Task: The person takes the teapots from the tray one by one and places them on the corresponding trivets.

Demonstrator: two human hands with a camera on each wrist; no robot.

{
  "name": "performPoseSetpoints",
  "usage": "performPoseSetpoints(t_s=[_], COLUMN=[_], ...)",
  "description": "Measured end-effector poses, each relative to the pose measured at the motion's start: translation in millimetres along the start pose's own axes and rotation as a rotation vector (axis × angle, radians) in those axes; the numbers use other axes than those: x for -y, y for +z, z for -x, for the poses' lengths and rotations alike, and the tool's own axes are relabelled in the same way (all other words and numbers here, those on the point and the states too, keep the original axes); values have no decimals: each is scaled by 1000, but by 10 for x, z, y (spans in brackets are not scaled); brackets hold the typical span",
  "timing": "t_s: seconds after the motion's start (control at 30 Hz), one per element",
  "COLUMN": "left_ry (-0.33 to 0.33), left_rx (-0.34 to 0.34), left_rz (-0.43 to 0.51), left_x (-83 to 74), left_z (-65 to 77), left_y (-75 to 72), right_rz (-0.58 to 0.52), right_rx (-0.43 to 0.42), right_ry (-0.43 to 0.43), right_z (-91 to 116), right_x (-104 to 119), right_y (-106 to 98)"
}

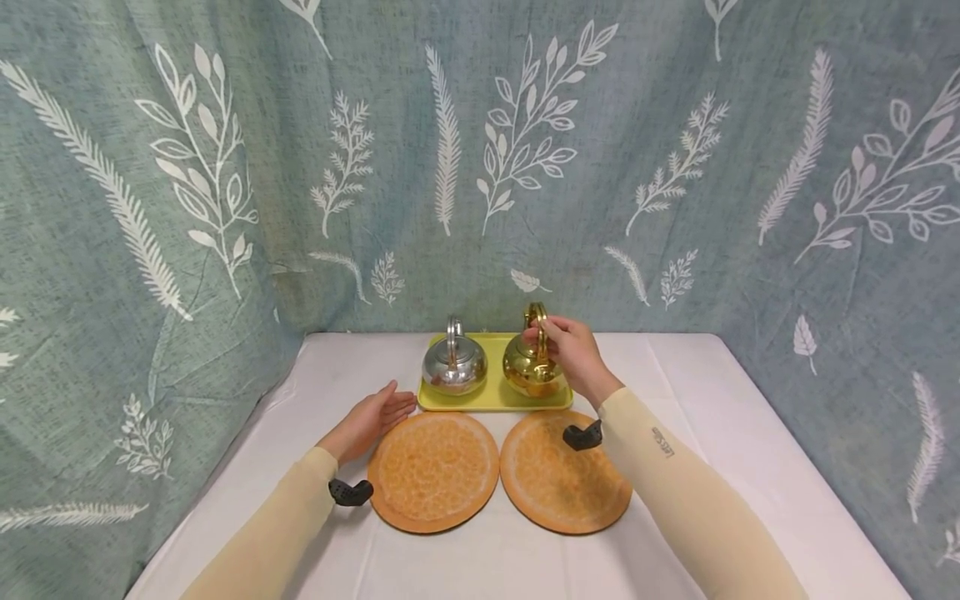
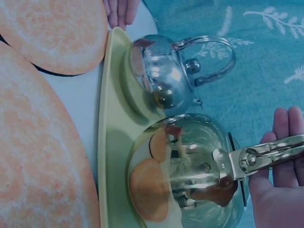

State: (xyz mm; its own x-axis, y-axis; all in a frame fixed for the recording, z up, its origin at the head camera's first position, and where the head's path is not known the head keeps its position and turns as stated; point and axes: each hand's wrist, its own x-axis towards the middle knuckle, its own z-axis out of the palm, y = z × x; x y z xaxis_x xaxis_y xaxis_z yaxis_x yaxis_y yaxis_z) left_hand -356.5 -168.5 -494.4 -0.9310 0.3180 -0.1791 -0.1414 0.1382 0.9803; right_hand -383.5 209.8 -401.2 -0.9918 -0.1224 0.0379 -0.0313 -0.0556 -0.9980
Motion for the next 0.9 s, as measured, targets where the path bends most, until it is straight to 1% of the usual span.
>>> performPoseSetpoints(t_s=[0.43,0.6,0.9], left_ry=[4,-1,-14], left_rx=[4,-10,14], left_rz=[11,24,20], left_x=[11,-4,3], left_z=[-2,-5,-19], left_y=[2,12,3], right_rz=[-39,-58,-70], right_rx=[-15,-2,3], right_ry=[-10,-19,-24], right_z=[70,113,215], right_x=[63,88,90], right_y=[43,61,55])
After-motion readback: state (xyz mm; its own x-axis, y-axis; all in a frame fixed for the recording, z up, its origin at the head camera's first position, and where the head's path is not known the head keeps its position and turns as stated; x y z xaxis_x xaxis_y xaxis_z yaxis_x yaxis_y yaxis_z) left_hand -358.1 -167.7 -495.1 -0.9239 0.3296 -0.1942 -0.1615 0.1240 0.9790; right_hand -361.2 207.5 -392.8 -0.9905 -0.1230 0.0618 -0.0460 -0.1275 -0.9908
